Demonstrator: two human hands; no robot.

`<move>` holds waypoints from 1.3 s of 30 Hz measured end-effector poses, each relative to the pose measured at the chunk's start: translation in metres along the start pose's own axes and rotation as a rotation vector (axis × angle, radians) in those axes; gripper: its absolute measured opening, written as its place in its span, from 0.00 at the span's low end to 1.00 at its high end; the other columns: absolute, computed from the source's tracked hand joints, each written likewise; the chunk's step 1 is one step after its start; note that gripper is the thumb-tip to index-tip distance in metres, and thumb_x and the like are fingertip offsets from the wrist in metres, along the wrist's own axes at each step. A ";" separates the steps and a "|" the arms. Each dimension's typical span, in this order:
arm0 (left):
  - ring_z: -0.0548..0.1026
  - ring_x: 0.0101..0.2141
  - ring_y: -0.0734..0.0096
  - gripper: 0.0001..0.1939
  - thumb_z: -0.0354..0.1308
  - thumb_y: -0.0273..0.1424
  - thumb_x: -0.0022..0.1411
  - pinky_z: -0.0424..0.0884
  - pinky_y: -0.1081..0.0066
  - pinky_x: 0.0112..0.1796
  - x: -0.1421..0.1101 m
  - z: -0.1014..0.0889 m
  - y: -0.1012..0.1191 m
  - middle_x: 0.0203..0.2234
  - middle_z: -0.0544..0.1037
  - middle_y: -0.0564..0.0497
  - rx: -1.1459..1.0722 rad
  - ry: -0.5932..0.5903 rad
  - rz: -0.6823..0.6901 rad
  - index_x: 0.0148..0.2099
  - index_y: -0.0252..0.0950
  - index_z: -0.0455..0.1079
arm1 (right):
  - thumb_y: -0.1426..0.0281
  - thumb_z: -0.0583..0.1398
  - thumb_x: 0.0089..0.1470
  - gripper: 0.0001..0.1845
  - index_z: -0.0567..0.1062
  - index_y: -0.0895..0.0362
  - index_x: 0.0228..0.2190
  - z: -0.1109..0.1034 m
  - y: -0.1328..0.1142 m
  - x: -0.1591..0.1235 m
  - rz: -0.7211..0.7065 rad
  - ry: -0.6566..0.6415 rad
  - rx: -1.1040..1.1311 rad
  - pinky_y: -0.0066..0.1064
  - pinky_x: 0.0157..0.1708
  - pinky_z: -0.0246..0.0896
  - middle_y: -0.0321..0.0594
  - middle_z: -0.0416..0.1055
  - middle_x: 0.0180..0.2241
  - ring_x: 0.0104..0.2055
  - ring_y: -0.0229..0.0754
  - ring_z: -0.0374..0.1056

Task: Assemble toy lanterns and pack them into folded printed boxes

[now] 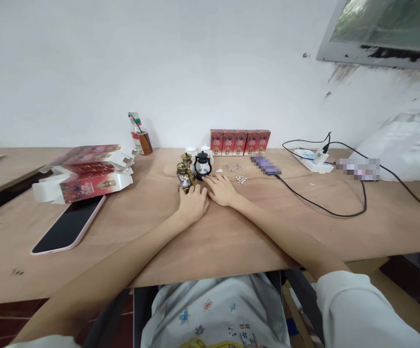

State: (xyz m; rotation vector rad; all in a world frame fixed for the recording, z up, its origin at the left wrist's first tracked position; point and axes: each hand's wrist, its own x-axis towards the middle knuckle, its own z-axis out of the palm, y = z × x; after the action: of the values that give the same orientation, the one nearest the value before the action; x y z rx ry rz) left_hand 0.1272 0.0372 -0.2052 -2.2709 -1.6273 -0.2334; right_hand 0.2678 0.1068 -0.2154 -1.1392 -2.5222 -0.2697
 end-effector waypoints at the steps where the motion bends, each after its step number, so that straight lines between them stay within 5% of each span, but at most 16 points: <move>1: 0.69 0.45 0.53 0.13 0.45 0.32 0.64 0.59 0.45 0.48 0.000 0.000 -0.001 0.44 0.71 0.37 -0.001 -0.001 0.007 0.46 0.32 0.65 | 0.68 0.52 0.57 0.28 0.61 0.62 0.58 0.000 0.000 0.000 0.002 -0.003 -0.006 0.46 0.54 0.49 0.49 0.62 0.58 0.56 0.55 0.56; 6: 0.69 0.45 0.53 0.14 0.44 0.33 0.64 0.59 0.47 0.47 0.002 0.004 -0.006 0.43 0.72 0.37 -0.016 0.008 0.026 0.45 0.32 0.66 | 0.67 0.52 0.58 0.28 0.61 0.58 0.59 -0.001 -0.002 0.000 0.002 -0.013 -0.038 0.47 0.53 0.50 0.54 0.65 0.52 0.54 0.56 0.58; 12: 0.70 0.45 0.53 0.16 0.43 0.34 0.65 0.58 0.48 0.48 0.004 0.009 -0.010 0.44 0.74 0.39 -0.069 0.010 0.043 0.47 0.32 0.68 | 0.66 0.54 0.57 0.25 0.64 0.52 0.57 0.009 -0.006 0.003 0.238 0.075 0.020 0.53 0.52 0.50 0.54 0.57 0.58 0.59 0.63 0.52; 24: 0.69 0.50 0.52 0.18 0.43 0.34 0.64 0.53 0.41 0.52 0.006 0.009 -0.011 0.51 0.71 0.38 -0.182 -0.029 0.013 0.51 0.32 0.67 | 0.68 0.53 0.55 0.30 0.58 0.62 0.59 0.005 -0.007 0.007 0.251 0.034 0.095 0.54 0.56 0.45 0.53 0.51 0.63 0.61 0.61 0.49; 30: 0.62 0.58 0.50 0.21 0.43 0.33 0.64 0.41 0.35 0.56 0.010 0.014 -0.015 0.58 0.64 0.36 -0.248 -0.079 0.036 0.55 0.33 0.64 | 0.70 0.52 0.53 0.36 0.51 0.61 0.62 0.001 -0.006 0.007 0.272 0.004 0.153 0.54 0.58 0.44 0.47 0.48 0.65 0.62 0.60 0.48; 39: 0.57 0.61 0.47 0.24 0.42 0.34 0.64 0.38 0.32 0.56 0.015 0.017 -0.020 0.60 0.61 0.34 -0.274 -0.123 0.078 0.59 0.30 0.61 | 0.71 0.51 0.52 0.35 0.54 0.54 0.62 0.001 -0.002 0.008 0.323 0.003 0.182 0.57 0.56 0.47 0.41 0.50 0.64 0.61 0.61 0.48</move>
State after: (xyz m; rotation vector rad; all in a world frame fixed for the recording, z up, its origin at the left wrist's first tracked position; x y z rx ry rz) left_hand 0.1128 0.0628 -0.2131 -2.5951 -1.6491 -0.3203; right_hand 0.2609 0.1111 -0.2134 -1.4396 -2.2587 0.0417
